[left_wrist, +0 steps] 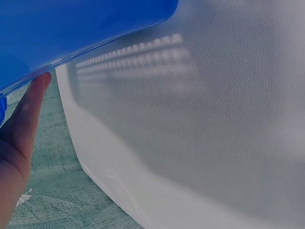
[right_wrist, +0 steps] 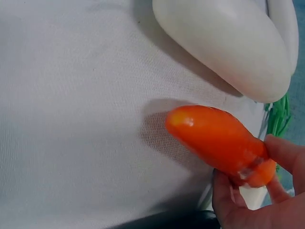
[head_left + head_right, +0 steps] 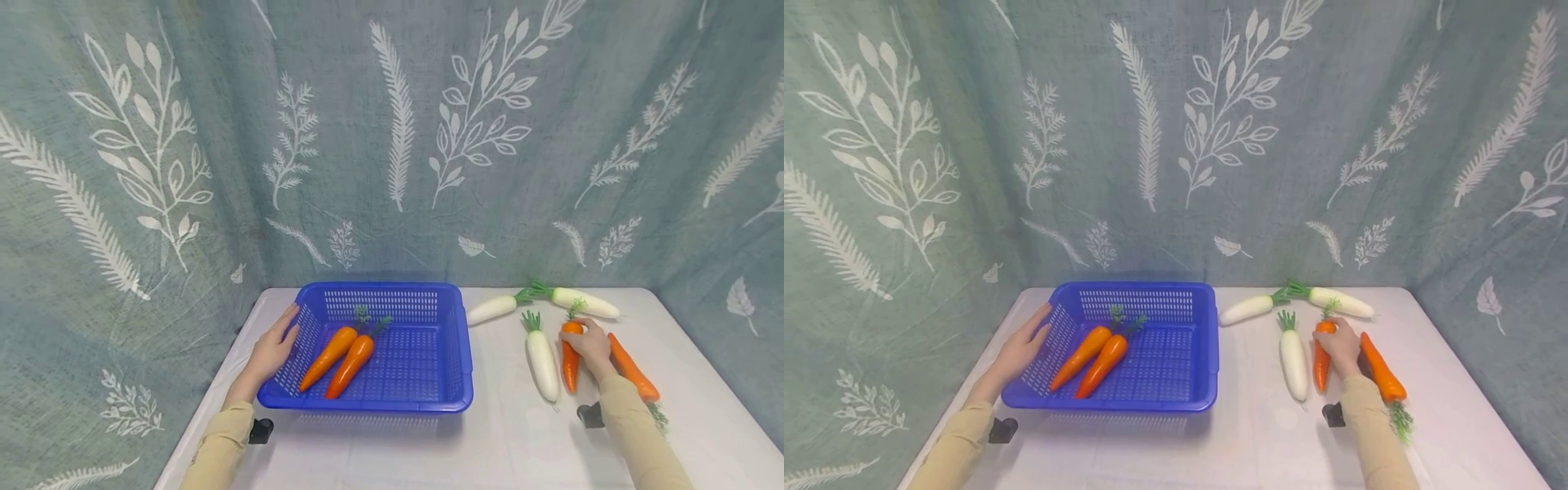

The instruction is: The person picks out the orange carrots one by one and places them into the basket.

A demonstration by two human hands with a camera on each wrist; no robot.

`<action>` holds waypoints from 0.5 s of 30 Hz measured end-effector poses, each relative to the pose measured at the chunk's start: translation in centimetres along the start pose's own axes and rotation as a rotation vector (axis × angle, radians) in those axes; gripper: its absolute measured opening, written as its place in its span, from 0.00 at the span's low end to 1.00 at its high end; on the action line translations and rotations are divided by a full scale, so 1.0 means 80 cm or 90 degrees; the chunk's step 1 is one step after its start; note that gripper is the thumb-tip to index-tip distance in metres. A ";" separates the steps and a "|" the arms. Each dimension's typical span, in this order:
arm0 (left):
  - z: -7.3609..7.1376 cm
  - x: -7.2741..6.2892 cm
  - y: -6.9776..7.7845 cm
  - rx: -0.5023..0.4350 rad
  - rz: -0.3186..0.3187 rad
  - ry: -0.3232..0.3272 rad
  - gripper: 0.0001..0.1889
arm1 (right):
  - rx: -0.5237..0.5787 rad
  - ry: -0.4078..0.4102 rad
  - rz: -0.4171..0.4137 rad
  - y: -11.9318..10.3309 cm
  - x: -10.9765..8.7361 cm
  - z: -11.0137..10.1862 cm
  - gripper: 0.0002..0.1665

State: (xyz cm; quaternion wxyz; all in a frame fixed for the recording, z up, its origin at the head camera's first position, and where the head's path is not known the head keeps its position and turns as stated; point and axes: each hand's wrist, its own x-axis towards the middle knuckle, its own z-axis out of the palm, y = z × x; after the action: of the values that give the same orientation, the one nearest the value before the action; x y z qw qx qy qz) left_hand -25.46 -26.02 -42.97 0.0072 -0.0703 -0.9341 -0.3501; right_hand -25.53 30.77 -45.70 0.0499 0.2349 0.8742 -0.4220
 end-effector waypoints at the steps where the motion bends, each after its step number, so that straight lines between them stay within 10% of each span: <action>1: 0.001 0.000 -0.001 0.000 0.000 -0.001 0.26 | 0.005 -0.003 -0.001 0.001 -0.001 -0.001 0.36; 15: 0.004 0.005 -0.007 -0.003 -0.001 -0.003 0.26 | 0.065 -0.015 0.010 0.002 0.001 -0.006 0.38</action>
State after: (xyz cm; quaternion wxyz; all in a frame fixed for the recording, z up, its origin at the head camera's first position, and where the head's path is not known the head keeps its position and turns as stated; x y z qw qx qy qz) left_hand -25.89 -26.17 -43.52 0.0048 -0.0705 -0.9332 -0.3523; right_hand -25.44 31.26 -45.54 0.0512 0.2390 0.8491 -0.4683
